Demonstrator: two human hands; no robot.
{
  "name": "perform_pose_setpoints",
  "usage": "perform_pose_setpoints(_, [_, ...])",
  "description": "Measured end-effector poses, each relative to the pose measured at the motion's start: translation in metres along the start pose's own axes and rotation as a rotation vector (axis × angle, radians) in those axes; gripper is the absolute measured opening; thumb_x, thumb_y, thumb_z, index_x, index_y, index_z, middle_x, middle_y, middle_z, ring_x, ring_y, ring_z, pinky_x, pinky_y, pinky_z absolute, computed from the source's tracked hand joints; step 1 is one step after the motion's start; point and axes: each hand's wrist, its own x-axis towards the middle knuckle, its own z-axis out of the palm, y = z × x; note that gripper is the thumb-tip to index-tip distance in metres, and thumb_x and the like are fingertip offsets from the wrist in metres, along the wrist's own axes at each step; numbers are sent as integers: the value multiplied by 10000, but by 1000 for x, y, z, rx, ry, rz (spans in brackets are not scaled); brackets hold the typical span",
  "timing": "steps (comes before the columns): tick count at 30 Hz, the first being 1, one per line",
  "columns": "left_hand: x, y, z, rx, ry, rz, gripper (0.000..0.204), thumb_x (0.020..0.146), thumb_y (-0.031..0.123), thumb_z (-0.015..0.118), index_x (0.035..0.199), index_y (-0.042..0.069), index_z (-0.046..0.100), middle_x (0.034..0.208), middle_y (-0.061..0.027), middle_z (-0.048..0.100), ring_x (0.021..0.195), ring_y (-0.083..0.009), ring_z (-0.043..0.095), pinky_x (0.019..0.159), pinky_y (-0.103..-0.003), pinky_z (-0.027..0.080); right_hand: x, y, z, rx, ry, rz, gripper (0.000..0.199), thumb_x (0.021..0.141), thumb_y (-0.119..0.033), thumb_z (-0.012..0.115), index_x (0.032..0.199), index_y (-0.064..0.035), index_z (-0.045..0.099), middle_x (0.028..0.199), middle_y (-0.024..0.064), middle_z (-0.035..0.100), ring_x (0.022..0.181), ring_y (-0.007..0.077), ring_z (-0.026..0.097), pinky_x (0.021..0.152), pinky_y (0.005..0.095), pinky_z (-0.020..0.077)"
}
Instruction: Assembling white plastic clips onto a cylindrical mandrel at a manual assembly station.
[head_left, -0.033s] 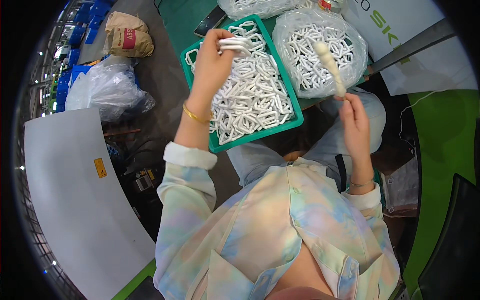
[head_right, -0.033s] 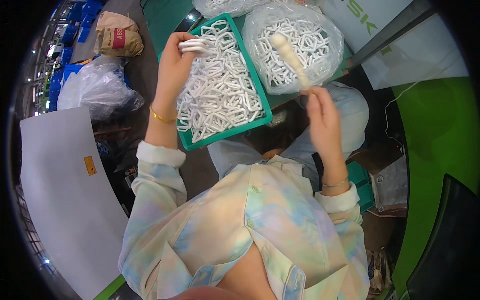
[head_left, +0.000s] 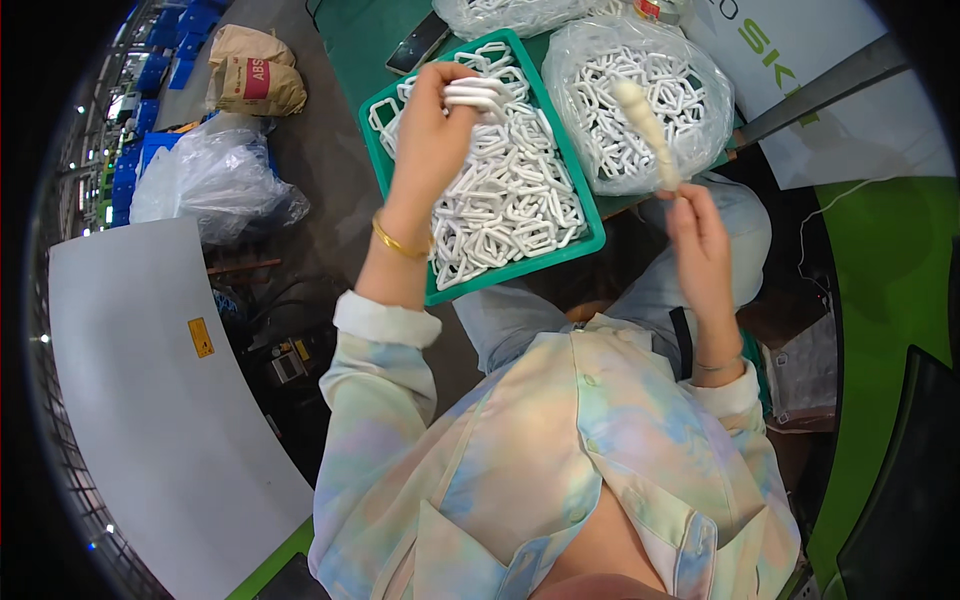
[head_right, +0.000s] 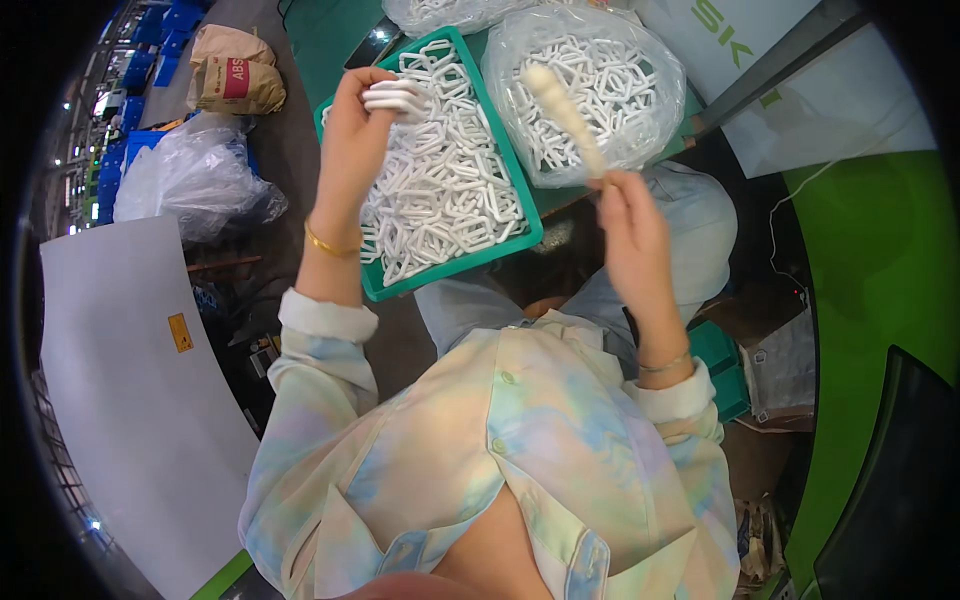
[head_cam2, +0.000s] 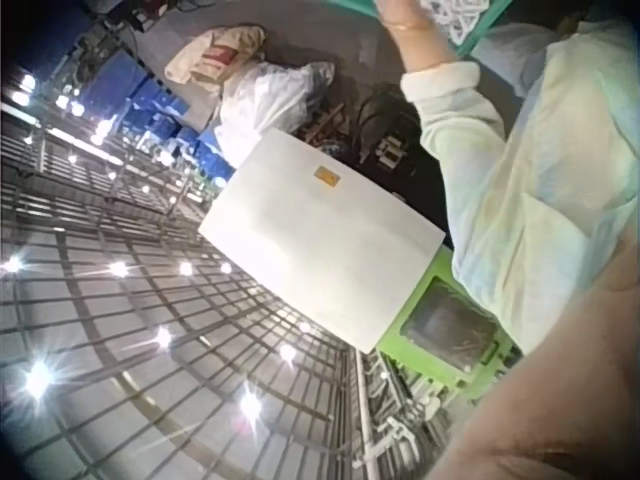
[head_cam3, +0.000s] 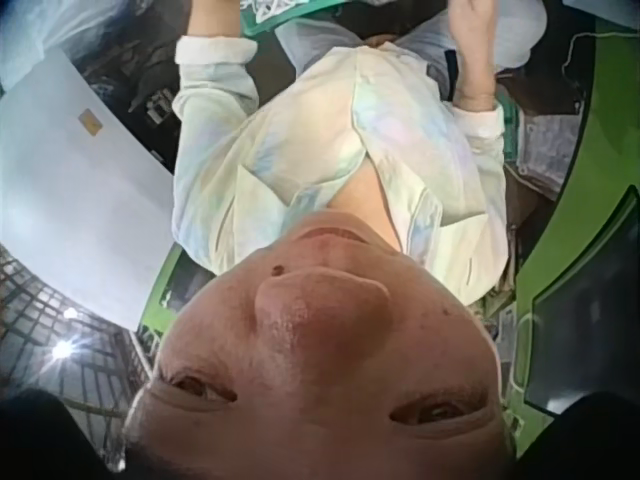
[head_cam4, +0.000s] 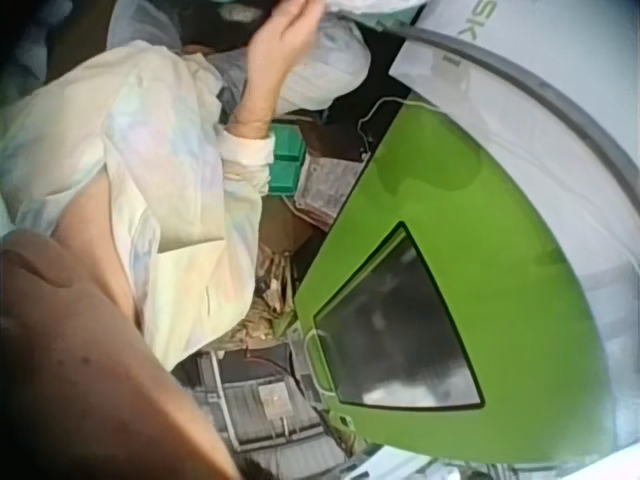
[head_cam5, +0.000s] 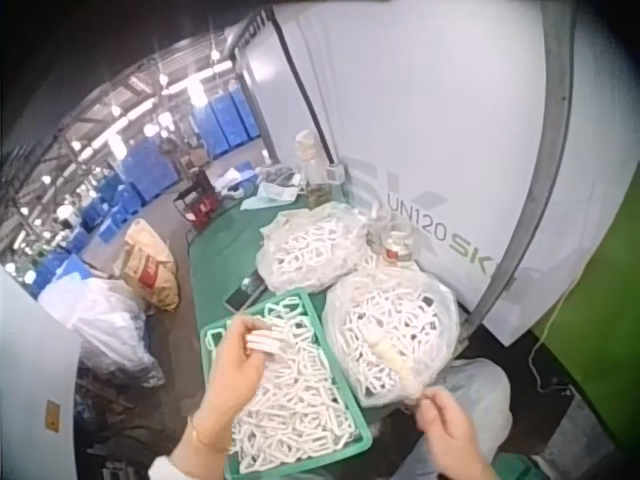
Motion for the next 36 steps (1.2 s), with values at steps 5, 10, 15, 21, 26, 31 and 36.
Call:
perform_pose_setpoints(5, [-32, 9, 53, 22, 74, 57, 225, 933, -17, 475, 1144, 11, 550, 1052, -113, 649, 947, -190, 650, 840, -308, 514, 2, -31, 55, -90, -44, -132, 239, 1067, -191, 454, 1098, 0, 595, 759, -27, 465, 693, 57, 420, 625, 226, 375])
perform_pose_setpoints(10, [-44, 31, 81, -974, 139, -241, 243, 990, -17, 450, 1220, 37, 506, 1126, -100, 612, 1046, -223, 622, 908, -351, 517, 3, -7, 42, -44, -44, -43, 237, 1067, -192, 455, 1091, -6, 599, 746, -38, 424, 687, 54, 378, 627, 217, 352])
perform_pose_setpoints(15, [-58, 29, 106, -1398, 45, -401, 189, 1014, 49, 474, 1197, 52, 523, 1120, -81, 603, 1038, -214, 623, 899, -357, 530, 4, -12, 46, 168, 7, -40, 207, 997, -119, 600, 1166, -4, 574, 801, -56, 430, 709, 38, 373, 623, 207, 330])
perform_pose_setpoints(21, [-68, 36, 116, -934, -81, -385, 263, 981, 29, 535, 1243, 15, 514, 1122, -79, 602, 1025, -226, 620, 872, -354, 521, 23, -29, 35, 110, -50, -28, 307, 946, -143, 694, 1186, 0, 568, 857, -59, 488, 760, 8, 395, 639, 182, 333])
perform_pose_setpoints(26, [-56, 46, 97, 124, -90, 214, 143, 994, 52, 519, 1118, 12, 578, 977, -95, 620, 894, -146, 633, 729, -333, 515, 21, -31, 24, 66, -126, 2, 219, 979, -147, 647, 1133, -5, 586, 837, -80, 490, 724, 8, 372, 627, 177, 320])
perform_pose_setpoints(31, [-43, 38, 90, -658, -109, -347, 165, 1044, 155, 477, 1101, 39, 579, 825, -40, 610, 702, -139, 581, 624, -310, 483, 13, -28, 24, -90, -4, -153, 166, 1023, -159, 553, 1077, -13, 610, 762, -6, 510, 683, 68, 442, 620, 238, 386])
perform_pose_setpoints(36, [-33, 4, 91, -1666, -274, -707, 191, 1011, 168, 537, 1150, 38, 530, 819, -55, 588, 760, -172, 562, 687, -310, 481, -9, -14, 16, -368, -137, -202, 134, 988, -157, 550, 1022, -43, 612, 844, 180, 628, 776, 400, 620, 666, 422, 493])
